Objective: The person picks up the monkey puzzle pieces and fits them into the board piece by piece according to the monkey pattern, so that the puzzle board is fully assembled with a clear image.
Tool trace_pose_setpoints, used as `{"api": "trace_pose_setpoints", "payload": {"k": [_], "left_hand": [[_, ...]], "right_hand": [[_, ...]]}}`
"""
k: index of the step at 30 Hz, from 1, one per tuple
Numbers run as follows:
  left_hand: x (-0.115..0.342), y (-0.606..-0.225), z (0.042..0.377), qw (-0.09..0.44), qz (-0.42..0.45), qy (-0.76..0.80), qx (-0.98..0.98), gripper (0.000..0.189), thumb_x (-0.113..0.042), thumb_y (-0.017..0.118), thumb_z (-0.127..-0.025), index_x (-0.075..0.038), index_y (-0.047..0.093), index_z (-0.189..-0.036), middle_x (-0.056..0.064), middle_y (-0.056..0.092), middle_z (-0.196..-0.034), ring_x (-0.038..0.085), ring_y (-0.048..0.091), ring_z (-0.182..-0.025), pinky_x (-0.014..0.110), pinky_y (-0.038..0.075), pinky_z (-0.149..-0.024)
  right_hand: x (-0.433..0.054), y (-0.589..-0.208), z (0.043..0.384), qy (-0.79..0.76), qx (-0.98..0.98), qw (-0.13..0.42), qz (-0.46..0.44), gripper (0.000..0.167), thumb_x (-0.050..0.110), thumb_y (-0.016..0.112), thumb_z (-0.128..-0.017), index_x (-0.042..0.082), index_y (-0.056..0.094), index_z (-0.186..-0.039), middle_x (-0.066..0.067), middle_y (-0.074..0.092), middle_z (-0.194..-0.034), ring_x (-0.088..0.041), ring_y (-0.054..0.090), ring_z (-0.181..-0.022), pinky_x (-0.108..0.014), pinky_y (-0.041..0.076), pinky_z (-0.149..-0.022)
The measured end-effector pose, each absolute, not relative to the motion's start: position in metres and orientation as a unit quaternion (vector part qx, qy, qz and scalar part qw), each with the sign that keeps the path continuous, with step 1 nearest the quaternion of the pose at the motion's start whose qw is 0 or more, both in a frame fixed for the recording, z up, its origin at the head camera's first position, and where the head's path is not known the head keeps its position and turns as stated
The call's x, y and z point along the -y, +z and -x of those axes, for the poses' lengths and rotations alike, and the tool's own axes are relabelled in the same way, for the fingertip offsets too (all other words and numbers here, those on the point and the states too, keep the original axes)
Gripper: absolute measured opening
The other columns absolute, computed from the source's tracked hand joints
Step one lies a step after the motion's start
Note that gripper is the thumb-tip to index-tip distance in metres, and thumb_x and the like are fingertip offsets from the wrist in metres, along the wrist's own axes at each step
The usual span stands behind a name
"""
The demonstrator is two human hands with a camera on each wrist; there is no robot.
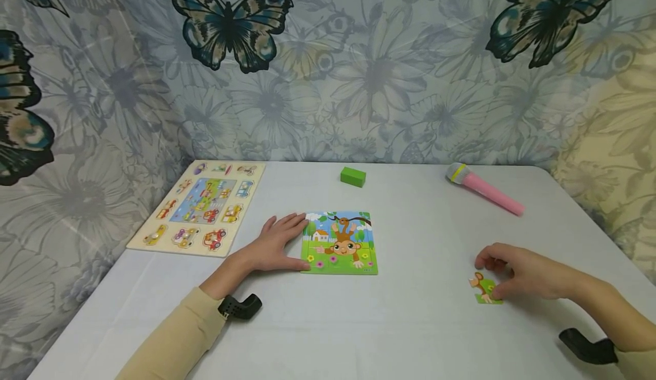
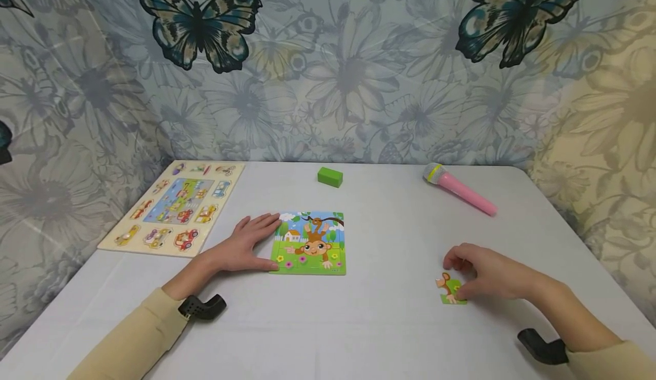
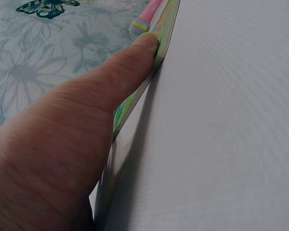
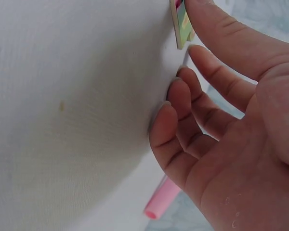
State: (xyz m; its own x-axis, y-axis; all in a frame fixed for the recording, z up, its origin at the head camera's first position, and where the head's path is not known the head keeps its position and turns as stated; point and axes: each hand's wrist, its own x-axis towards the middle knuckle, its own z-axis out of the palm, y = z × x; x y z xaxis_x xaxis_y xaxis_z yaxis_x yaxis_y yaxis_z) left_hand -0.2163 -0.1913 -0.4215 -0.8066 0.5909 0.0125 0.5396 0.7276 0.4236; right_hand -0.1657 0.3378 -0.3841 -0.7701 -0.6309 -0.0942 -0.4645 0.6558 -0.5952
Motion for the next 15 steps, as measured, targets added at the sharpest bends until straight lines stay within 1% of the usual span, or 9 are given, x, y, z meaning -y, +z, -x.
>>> {"api": "trace_pose_setpoints", "payload": {"k": [5,11,15], "left_hand": [[0.1909,-0.4219,0.2161,0.061,-0.307,0.210,-0.926,0.104,-0.059,0.076,-0.082,-0.004,0.032,-0.158,0.010,0.023,-0.165,0.031,0.013,-0.153,0.060,0.000,-0.117],[0.1907,-0.4213,0.2163,0.058,-0.309,0.214,-0.925,0.103,-0.059,0.076,-0.082,-0.003,0.033,-0.158,0.011,0.024,-0.165,0.032,0.014,-0.152,0.061,0.000,-0.116],[0.1901,-0.4206,0.2162,0.060,-0.308,0.215,-0.925,0.103,-0.059,0.076,-0.082,-0.004,0.033,-0.158,0.010,0.024,-0.165,0.031,0.013,-0.153,0.061,-0.001,-0.116]], "right_hand": [[-0.3378,-0.3852,0.1641,-0.287,-0.893,0.138,0.317,0.041,0.014,0.087,-0.080,0.006,0.060,-0.110,0.004,0.055,-0.101,-0.007,0.048,-0.086,-0.025,0.043,-0.069],[-0.3373,-0.3853,0.1624,-0.283,-0.896,0.138,0.314,0.041,0.015,0.086,-0.080,0.006,0.060,-0.110,0.006,0.055,-0.102,-0.004,0.049,-0.087,-0.024,0.045,-0.069],[-0.3372,-0.3867,0.1628,-0.287,-0.893,0.138,0.319,0.040,0.015,0.086,-0.080,0.007,0.059,-0.108,0.007,0.056,-0.101,-0.005,0.050,-0.086,-0.025,0.045,-0.069]]}}
